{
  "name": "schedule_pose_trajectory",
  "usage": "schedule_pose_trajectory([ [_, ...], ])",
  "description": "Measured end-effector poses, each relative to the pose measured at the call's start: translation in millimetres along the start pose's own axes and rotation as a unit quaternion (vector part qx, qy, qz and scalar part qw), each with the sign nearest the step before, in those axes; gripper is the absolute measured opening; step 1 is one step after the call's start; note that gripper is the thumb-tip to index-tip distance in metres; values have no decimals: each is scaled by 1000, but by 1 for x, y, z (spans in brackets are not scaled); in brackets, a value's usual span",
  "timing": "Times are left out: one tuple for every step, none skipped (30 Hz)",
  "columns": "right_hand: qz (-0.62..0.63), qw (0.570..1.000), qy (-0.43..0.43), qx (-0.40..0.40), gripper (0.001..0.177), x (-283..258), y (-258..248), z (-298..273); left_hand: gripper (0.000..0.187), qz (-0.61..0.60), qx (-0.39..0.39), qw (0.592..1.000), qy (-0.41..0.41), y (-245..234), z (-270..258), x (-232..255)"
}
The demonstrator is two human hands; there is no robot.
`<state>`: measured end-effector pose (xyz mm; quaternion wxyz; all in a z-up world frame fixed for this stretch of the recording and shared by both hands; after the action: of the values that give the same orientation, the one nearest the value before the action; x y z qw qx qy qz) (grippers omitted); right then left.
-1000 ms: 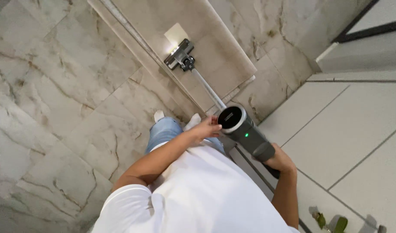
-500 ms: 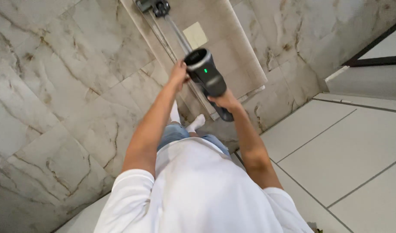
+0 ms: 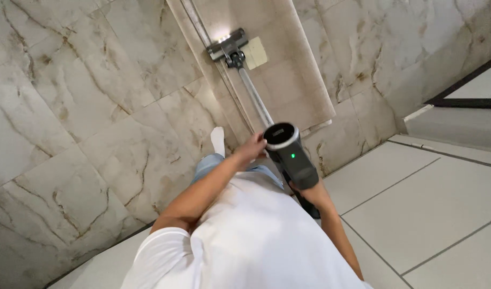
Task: Vacuuming a tiled floor using a cordless vacuum cleaner.
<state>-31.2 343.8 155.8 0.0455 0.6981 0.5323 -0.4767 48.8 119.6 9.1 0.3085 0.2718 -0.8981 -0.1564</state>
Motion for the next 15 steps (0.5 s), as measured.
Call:
schedule_pose_trajectory([
  [0,1000,0,0,57,-10,6,17,45,0,0,1000,0,-17,24,3],
  [11,999,29,-12,56,-17,13,33,46,10,36,999,19,-37,48,7],
  [23,998,58,-24,55,-24,20,47,47,20,71,997,37,-55,71,9],
  [23,998,60,-23,55,-21,29,70,47,20,69,997,36,-62,59,36],
  [25,998,43,-36,50,-20,39,94,48,18,106,994,23,-73,47,62],
  [28,998,27,-48,46,-19,50,117,49,17,142,990,10,-85,35,88],
  [29,998,28,-49,46,-23,55,131,49,18,142,990,8,-94,41,94],
  [66,997,5,-51,46,-31,60,146,45,47,162,985,32,-105,46,103],
  [102,993,-17,-52,46,-38,65,160,43,77,180,979,56,-115,52,112],
  [102,993,-17,-51,46,-49,64,152,43,78,179,979,56,-115,48,111],
  [43,995,62,-61,44,-55,64,143,43,59,184,979,57,-117,44,114],
  [-15,988,140,-70,43,-62,62,134,43,41,189,979,58,-119,40,117],
  [-15,988,138,-68,43,-51,57,116,43,43,190,979,60,-116,47,95],
  [-3,999,13,-36,43,-53,51,103,42,44,132,988,66,-108,56,74],
  [10,994,-112,-6,45,-57,47,86,41,45,75,994,69,-104,62,53],
])
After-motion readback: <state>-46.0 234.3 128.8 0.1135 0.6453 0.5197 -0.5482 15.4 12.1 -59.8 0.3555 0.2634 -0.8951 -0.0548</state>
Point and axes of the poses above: each hand's wrist, its own z-axis towards the middle knuckle, its own y-axis out of the palm, x = y × z, the point moved 5 cm from there along z, towards the middle knuckle, and after that the axes turned 9 degrees about -y, right-handed, at the moved point
